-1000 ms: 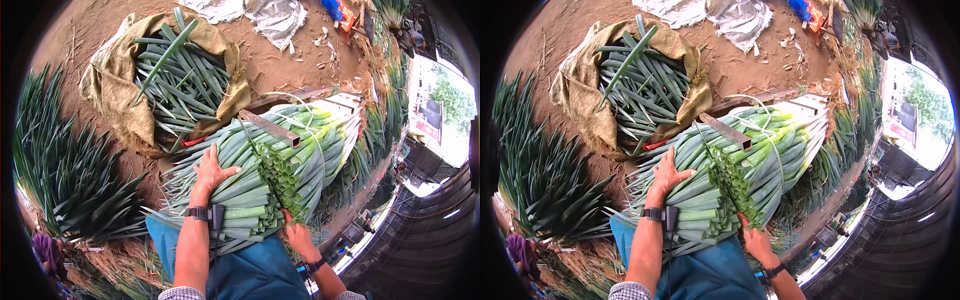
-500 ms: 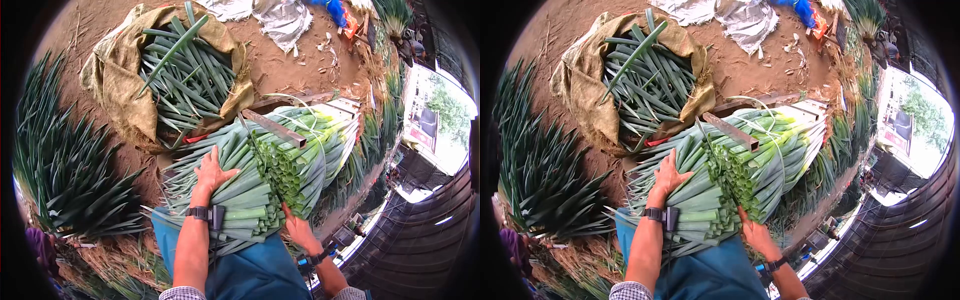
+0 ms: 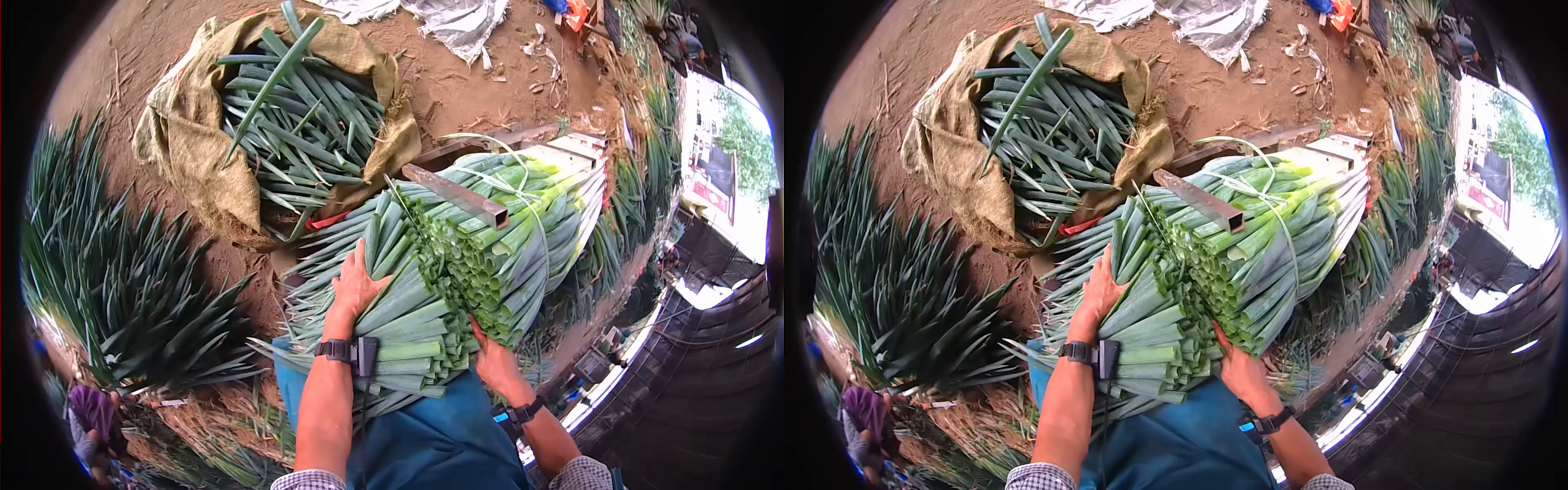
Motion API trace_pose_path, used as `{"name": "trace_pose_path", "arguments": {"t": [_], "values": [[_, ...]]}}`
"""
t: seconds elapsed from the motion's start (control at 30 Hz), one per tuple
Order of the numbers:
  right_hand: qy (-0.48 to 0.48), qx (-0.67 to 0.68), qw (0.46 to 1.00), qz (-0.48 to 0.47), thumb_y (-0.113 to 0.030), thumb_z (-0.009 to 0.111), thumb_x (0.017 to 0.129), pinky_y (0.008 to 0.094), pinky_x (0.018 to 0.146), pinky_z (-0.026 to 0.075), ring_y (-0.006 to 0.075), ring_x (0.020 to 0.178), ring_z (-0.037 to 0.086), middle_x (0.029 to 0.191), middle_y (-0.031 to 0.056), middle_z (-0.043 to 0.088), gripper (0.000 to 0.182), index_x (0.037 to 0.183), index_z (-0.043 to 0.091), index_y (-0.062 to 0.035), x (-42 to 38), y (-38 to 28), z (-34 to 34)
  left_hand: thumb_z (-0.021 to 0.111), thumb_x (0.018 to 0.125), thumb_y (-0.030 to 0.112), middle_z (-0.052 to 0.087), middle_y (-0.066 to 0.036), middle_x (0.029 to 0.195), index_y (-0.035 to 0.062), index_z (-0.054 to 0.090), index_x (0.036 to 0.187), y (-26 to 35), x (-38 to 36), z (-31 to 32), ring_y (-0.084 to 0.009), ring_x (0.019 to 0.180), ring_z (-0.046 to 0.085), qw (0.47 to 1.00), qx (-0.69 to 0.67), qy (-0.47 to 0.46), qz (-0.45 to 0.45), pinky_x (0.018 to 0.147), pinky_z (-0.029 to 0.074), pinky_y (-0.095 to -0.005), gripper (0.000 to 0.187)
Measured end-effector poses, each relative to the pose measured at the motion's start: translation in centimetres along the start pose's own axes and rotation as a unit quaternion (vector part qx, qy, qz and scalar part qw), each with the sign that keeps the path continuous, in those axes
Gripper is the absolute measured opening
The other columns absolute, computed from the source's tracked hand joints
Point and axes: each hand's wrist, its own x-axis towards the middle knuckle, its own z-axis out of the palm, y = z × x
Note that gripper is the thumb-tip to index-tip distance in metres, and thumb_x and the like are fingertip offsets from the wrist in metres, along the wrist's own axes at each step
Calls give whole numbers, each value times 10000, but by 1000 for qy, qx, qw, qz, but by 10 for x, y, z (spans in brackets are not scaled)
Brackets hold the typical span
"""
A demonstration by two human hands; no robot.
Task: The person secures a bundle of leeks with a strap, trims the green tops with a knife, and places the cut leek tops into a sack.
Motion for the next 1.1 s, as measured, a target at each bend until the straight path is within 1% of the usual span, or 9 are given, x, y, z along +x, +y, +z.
{"name": "trace_pose_path", "arguments": {"t": [0.13, 0.23, 0.3, 0.57, 0.77, 0.9, 0.97, 1.0, 1.1], "values": [[48, 9, 997, 55, -208, 573, 924, 601, 725, 482, 541, 823, 608, 893, 321, 631, 309, 1153, 564, -2, -65, 76, 46, 802, 728, 497, 332, -192, 1532, 205, 84, 1584, -9, 3, 10, -376, 1408, 344, 1000, 20, 6, 4, 1047, 289, -720, 1155], [41, 32, 997, 61, -265, 615, 909, 568, 664, 498, 503, 785, 628, 834, 302, 638, 282, 1024, 572, -11, -59, 100, 71, 800, 764, 376, 440, -236, 1430, 164, 92, 1581, -60, 37, 32, -406, 1298, 459, 996, 43, 35, 66, 1031, 394, -585, 1101], [71, 55, 994, 68, -294, 614, 915, 564, 621, 490, 479, 718, 632, 775, 261, 650, 277, 944, 546, -27, -61, 83, 60, 786, 778, 321, 500, -261, 1343, 82, 159, 1557, -101, 62, 42, -416, 1236, 498, 989, -15, 44, 141, 1007, 427, -493, 1027], [56, 113, 988, 87, -278, 584, 933, 558, 669, 494, 489, 777, 628, 809, 267, 651, 293, 973, 517, 5, -58, 65, 36, 673, 866, 364, 560, -202, 1304, 77, 322, 1461, -75, 35, 10, -361, 1176, 554, 942, -309, -131, 10, 991, 461, -457, 749], [85, 176, 973, 122, -296, 559, 954, 553, 658, 500, 480, 783, 637, 772, 269, 646, 269, 914, 539, -31, -57, 125, 133, 588, 931, 397, 605, -158, 1275, 73, 444, 1390, -91, 3, -14, -319, 1131, 596, 895, -417, -140, -74, 979, 487, -430, 580], [101, 215, 965, 114, -208, 633, 889, 521, 643, 509, 487, 771, 630, 797, 259, 654, 215, 970, 605, -11, -32, 137, 149, 532, 975, 418, 635, -129, 1255, 70, 525, 1342, -111, -2, -26, -292, 1101, 624, 851, -495, -124, -125, 971, 504, -411, 506], [133, 270, 949, 94, -189, 639, 882, 503, 626, 512, 496, 752, 620, 807, 250, 657, 212, 994, 623, -11, 0, 130, 154, 503, 996, 429, 650, -114, 1245, 69, 566, 1319, -125, -3, -24, -278, 1086, 638, 839, -517, -113, -129, 967, 513, -402, 487], [69, 252, 963, 67, -198, 615, 913, 480, 724, 539, 432, 854, 663, 883, 208, 697, 279, 1150, 632, -50, 21, 129, 151, 510, 993, 424, 654, -112, 1231, 65, 566, 1315, -111, -12, -22, -267, 1074, 641, 865, -479, -114, -101, 956, 518, -395, 485], [212, 329, 913, -114, -168, 638, 896, 432, 825, 537, 370, 940, 676, 994, 197, 710, 304, 1179, 647, -56, 63, 133, 208, 519, 990, 418, 657, -108, 1216, 60, 567, 1312, -88, -24, -14, -254, 1061, 644, 894, -430, -108, -62, 943, 523, -387, 484]]}}
